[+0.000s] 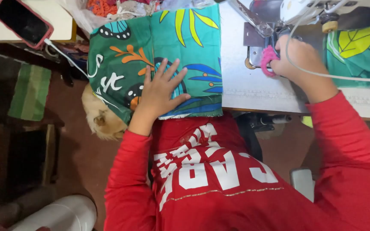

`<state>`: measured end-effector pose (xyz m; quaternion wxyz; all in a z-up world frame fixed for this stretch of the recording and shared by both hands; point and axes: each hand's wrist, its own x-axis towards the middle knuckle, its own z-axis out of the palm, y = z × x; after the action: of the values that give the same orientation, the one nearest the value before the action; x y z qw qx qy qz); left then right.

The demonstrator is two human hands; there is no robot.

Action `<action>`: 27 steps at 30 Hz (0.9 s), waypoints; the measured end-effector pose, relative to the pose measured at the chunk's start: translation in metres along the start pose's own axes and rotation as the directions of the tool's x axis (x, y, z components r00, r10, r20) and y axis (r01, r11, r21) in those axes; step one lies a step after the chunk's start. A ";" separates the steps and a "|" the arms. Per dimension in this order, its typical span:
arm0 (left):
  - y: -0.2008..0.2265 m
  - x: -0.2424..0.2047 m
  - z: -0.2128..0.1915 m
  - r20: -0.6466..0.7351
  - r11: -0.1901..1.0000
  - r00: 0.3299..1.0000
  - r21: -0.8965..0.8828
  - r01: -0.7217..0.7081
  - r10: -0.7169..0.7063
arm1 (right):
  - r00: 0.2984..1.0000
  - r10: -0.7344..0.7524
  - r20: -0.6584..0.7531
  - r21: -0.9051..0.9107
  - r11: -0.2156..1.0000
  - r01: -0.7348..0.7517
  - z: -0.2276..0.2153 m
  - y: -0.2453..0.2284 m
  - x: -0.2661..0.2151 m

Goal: Cutting a piece of printed fabric with scissors and preparing it for sewing by folding and aligning the edges.

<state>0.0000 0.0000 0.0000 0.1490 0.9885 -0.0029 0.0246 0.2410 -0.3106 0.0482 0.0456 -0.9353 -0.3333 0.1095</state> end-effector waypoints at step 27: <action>0.105 -0.050 0.138 0.358 -0.499 0.694 -0.867 -0.002 -0.625 | 0.874 0.265 0.407 0.068 0.946 -0.318 -0.041 -0.021 -0.061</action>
<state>-0.0443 -0.1414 -0.1027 0.8652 0.3323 0.3429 0.1531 0.1916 -0.3333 0.1016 0.0228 -0.9288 -0.1825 0.3219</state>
